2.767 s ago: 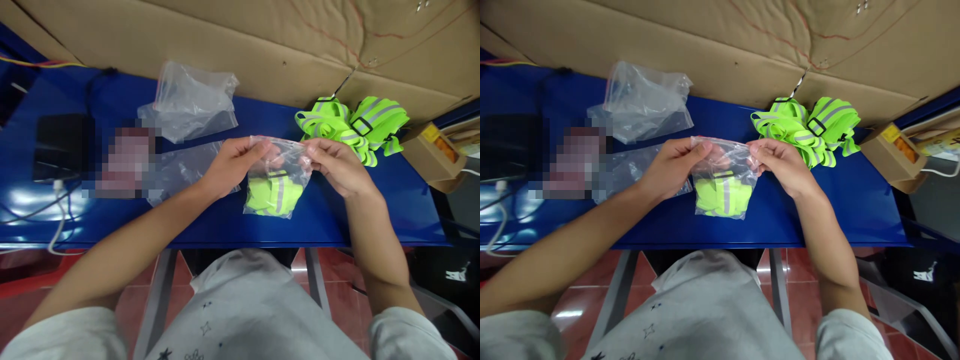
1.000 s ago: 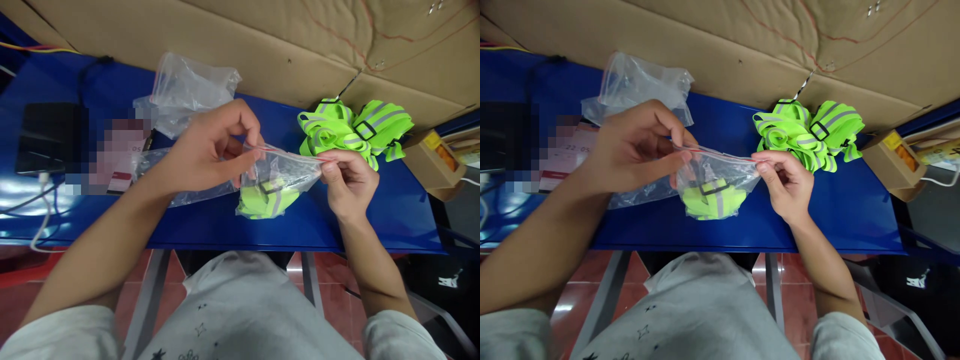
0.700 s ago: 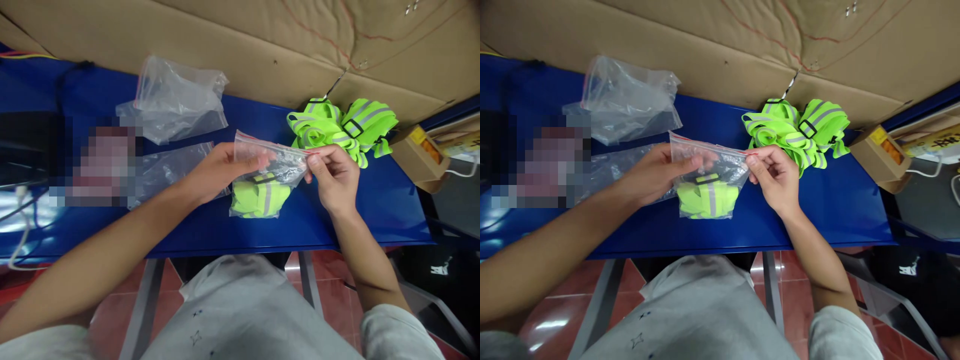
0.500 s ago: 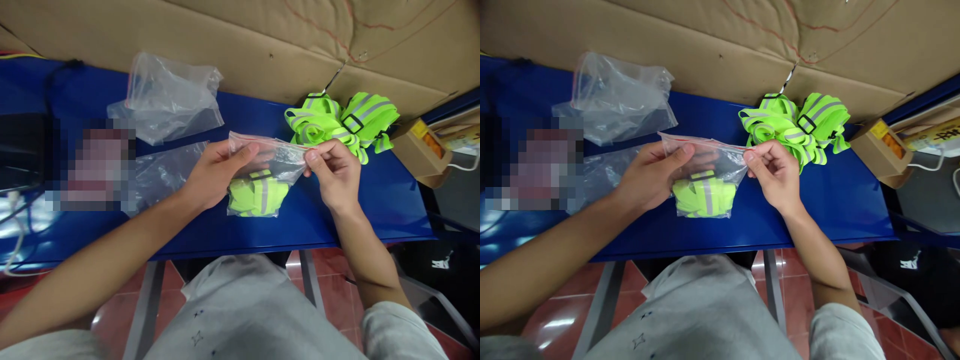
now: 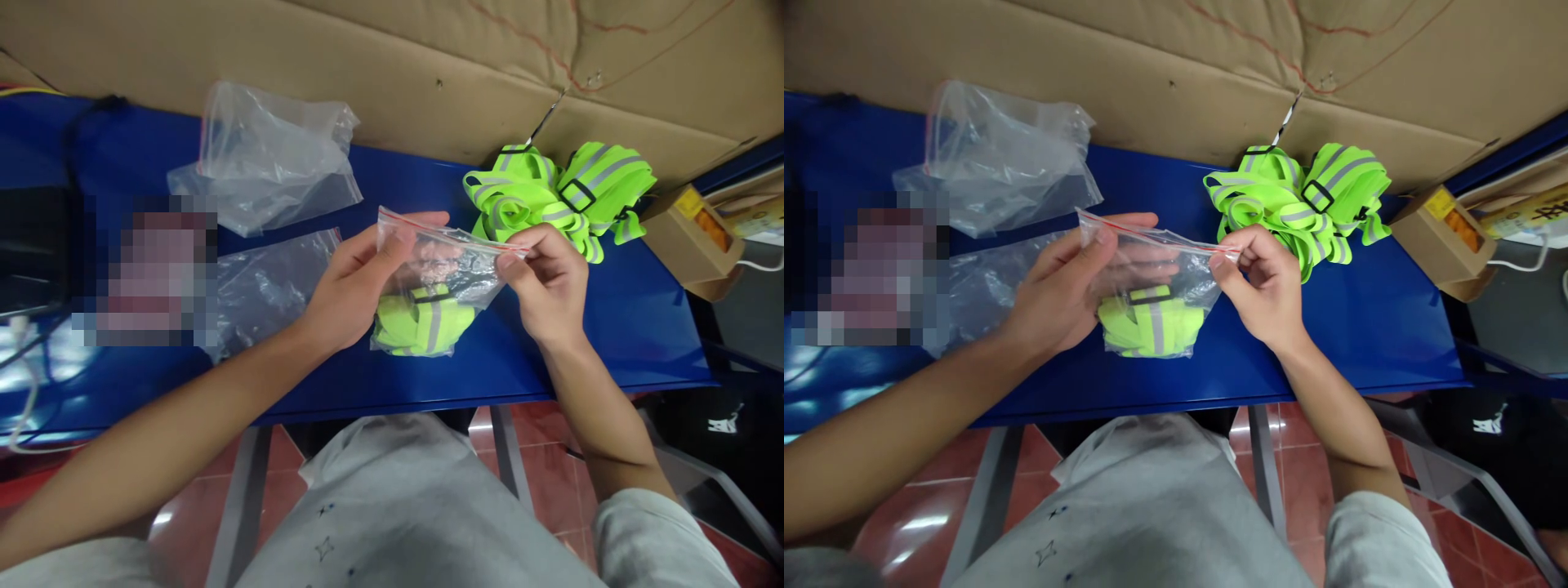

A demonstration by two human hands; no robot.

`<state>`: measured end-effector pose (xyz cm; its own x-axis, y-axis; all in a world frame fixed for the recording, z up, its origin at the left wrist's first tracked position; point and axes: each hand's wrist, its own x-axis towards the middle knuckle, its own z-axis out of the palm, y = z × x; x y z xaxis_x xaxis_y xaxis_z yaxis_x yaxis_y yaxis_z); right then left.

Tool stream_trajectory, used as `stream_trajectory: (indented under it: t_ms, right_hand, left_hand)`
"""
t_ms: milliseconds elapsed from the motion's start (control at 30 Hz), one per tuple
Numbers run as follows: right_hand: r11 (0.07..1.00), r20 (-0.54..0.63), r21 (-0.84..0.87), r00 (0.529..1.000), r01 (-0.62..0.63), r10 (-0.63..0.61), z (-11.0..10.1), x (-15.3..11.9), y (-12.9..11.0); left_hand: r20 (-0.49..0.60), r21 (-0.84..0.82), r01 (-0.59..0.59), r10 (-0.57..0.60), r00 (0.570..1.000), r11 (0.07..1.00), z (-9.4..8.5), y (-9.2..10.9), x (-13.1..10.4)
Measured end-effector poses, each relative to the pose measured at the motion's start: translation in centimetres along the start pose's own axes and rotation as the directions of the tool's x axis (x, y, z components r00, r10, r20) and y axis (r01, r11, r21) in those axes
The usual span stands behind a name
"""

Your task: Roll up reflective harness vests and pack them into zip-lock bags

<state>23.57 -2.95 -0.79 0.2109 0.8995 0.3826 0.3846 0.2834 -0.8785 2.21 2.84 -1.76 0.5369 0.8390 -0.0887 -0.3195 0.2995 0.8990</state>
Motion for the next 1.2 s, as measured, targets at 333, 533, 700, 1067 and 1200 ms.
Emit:
stream_trajectory:
  t_ms: [333, 533, 700, 1067, 1200]
  right_hand:
    - [0.994, 0.007, -0.108, 1.000, 0.030, -0.030, -0.3, -0.4, -0.6]
    - [0.996, 0.071, -0.091, 0.997, 0.003, 0.003, -0.6, -0.6, -0.8]
    - [0.994, 0.120, -0.106, 0.993, 0.008, 0.005, -0.8, -0.7, -1.2]
    - [0.996, 0.233, -0.087, 0.972, -0.017, 0.037, -1.7, -0.6, -2.0]
    - [0.995, 0.241, -0.077, 0.970, 0.060, -0.040, -1.6, -0.6, -1.9]
  left_hand:
    - [0.015, 0.028, -0.001, 0.001, 1.000, 1.000, 0.7, 0.0, -0.8]
    - [0.014, 0.085, 0.011, -0.012, 1.000, 0.996, 0.7, -0.3, -1.0]
    - [0.063, 0.089, -0.002, -0.004, 0.998, 0.996, 0.8, -0.4, -1.3]
    - [0.047, 0.271, -0.068, 0.058, 0.997, 0.960, 1.3, -0.5, -1.5]
    - [0.103, 0.376, -0.151, 0.121, 0.987, 0.914, 1.5, -0.5, -1.5]
